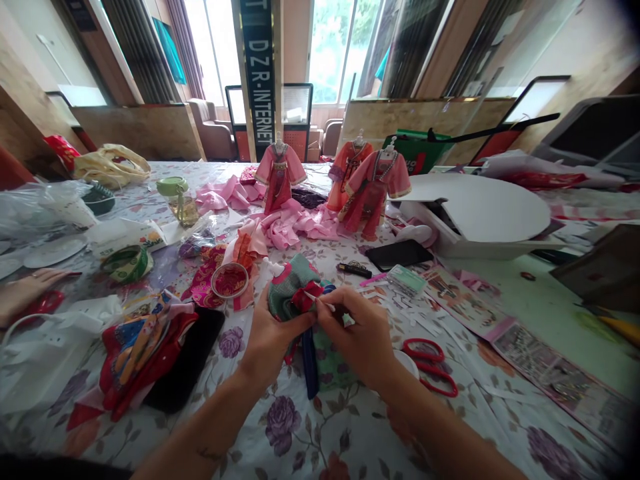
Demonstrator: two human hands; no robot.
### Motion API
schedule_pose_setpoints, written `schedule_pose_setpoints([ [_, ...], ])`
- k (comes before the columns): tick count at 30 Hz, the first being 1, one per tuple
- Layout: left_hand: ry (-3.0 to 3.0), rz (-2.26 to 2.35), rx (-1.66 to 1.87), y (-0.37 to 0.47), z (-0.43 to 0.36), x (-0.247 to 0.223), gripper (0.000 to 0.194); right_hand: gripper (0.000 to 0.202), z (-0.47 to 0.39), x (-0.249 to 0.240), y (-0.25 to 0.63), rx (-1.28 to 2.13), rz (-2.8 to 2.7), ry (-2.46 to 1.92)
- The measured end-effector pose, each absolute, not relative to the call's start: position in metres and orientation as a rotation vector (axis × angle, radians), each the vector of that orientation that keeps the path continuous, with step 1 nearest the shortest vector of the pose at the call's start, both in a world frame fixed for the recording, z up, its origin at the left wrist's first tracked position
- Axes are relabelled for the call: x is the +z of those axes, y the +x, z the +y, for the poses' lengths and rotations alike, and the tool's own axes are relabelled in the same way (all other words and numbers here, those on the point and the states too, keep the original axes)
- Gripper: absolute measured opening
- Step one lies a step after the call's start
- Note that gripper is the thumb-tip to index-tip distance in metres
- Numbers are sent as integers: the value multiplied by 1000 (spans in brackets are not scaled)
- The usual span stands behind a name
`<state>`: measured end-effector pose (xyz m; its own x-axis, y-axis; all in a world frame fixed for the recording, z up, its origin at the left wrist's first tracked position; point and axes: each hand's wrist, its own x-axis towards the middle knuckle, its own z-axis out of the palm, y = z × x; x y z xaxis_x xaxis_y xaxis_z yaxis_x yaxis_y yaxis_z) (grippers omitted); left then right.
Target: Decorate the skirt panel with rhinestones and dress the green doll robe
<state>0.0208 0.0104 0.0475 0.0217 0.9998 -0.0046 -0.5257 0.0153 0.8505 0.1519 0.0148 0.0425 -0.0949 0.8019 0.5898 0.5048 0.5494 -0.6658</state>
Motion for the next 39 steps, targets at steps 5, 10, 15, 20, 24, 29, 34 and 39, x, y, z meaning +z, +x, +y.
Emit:
schedule_pose_setpoints([
  [5, 829, 796, 1416, 22, 10, 42, 53, 13, 15, 46, 153, 343, -1782, -1105],
  [10, 829, 775, 1480, 25, 10, 31, 50, 15, 14, 54, 153, 281, -1895, -1125],
  [15, 853, 795, 1507, 23, 9, 28, 51, 19, 12, 66, 150, 278, -2007, -1083],
  [20, 913, 890, 1543, 20, 9, 23, 50, 18, 12, 72, 145, 308, -2012, -1069],
  [24, 917, 873, 1568, 20, 13, 23, 48, 17, 17, 69, 141, 304, -1989, -1054],
  [29, 1049, 1093, 1610, 13, 20, 42, 49, 8, 23, 63, 133, 425, -1672, -1061],
  [34, 1471, 1428, 1533, 6, 24, 70, 57, 10, 25, 58, 138, 572, -1508, -1040],
  [39, 1753, 1430, 1502, 13, 28, 93, 62, 10, 20, 69, 156, 322, -1638, -1065],
])
